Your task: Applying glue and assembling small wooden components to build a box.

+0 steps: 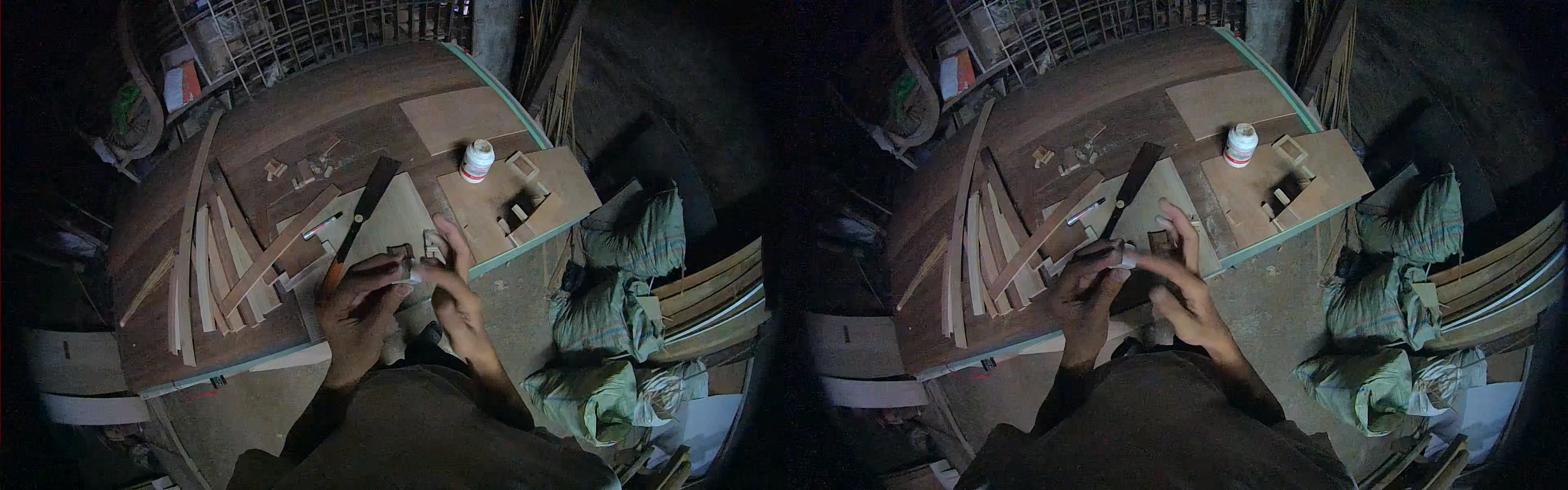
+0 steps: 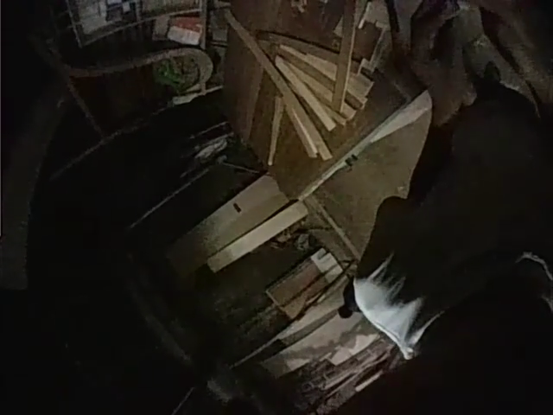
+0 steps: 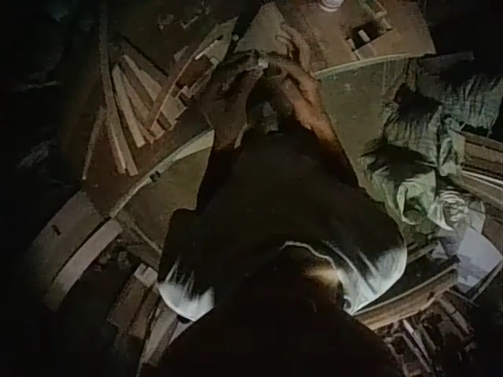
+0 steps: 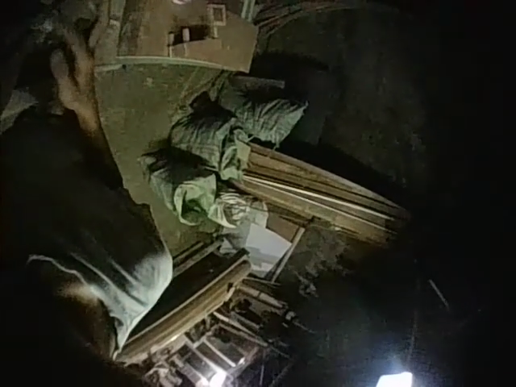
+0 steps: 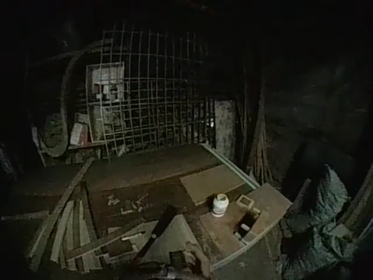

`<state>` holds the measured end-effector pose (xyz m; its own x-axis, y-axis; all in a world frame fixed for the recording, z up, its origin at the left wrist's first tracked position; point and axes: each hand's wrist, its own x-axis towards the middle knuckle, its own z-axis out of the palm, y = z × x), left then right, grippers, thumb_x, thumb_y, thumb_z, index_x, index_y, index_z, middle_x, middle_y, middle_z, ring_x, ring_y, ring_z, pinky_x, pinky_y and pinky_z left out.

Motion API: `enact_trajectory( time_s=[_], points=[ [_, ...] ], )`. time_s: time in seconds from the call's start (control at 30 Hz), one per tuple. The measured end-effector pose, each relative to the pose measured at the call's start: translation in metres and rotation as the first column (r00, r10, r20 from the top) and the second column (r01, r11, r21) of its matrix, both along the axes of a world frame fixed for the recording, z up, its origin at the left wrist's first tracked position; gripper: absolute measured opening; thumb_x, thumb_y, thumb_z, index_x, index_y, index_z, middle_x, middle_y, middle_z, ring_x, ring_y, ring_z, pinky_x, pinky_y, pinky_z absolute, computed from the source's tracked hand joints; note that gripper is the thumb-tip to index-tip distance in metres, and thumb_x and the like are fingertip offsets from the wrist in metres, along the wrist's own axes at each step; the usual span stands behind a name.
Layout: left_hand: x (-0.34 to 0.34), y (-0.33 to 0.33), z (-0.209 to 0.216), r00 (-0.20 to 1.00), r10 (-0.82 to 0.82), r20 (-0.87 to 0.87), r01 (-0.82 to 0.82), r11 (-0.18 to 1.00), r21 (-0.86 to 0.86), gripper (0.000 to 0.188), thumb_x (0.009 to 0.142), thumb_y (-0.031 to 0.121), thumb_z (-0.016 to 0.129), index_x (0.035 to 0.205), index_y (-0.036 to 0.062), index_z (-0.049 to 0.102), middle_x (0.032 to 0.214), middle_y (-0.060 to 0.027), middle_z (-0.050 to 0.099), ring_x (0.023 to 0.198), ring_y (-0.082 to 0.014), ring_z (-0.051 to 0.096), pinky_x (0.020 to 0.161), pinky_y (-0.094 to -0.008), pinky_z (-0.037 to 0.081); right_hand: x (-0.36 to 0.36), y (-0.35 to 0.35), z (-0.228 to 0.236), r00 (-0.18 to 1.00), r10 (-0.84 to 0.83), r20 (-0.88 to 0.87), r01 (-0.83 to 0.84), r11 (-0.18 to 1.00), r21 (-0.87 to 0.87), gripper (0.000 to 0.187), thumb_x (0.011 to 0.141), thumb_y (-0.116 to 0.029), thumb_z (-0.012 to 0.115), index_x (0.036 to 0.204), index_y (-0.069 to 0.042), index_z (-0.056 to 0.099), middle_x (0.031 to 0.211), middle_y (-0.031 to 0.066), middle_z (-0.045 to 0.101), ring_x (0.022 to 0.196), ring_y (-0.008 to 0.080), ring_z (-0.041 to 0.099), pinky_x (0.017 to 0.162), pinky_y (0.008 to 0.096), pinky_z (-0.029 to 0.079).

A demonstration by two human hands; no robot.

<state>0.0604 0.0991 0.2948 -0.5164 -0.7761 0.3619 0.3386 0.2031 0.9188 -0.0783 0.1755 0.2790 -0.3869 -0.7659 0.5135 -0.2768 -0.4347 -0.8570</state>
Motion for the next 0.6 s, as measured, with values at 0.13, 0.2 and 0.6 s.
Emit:
enact_trajectory(
  time_s=[0.13,0.2,0.6],
  points=[
    [0.002,-0.005,0.0,0.999,0.015,0.032,-0.014,1.0,-0.024,0.027,0.088,-0.004,0.065,0.114,0.0005,0.061,0.125,-0.0162,0.06,0.116,-0.0225,0.058,0.096,-0.0312,0.05,0.0,-0.005,-0.012,0.888,0.383,0.253,-0.305,0.904,-0.299,0.051,0.101,-0.051,0.039,0.128,-0.013,0.06,0.157,0.0201,0.015,0.138,0.0374,0.03,0.109,0.0486,0.027],
    [0.005,-0.009,-0.004,0.993,0.058,0.099,-0.056,0.998,-0.023,0.029,0.088,-0.003,0.065,0.117,0.0005,0.06,0.126,-0.0158,0.059,0.117,-0.0215,0.058,0.097,-0.0311,0.05,0.0,-0.008,-0.025,0.787,0.377,0.488,-0.267,0.922,-0.28,0.05,0.102,-0.049,0.036,0.132,-0.014,0.057,0.156,0.0202,0.021,0.136,0.0354,0.033,0.107,0.0454,0.031],
    [0.093,-0.094,-0.252,0.924,0.183,0.336,-0.241,0.961,0.139,0.029,0.099,0.019,0.057,0.122,0.0007,0.056,0.115,-0.0113,0.065,0.105,-0.0185,0.063,0.096,-0.0311,0.048,0.043,-0.019,-0.279,0.981,0.112,0.155,-0.184,0.783,0.594,0.047,0.101,-0.018,0.051,0.144,-0.005,0.037,0.133,0.0132,0.051,0.116,0.0231,0.055,0.1,0.0354,0.046]
  ],
)
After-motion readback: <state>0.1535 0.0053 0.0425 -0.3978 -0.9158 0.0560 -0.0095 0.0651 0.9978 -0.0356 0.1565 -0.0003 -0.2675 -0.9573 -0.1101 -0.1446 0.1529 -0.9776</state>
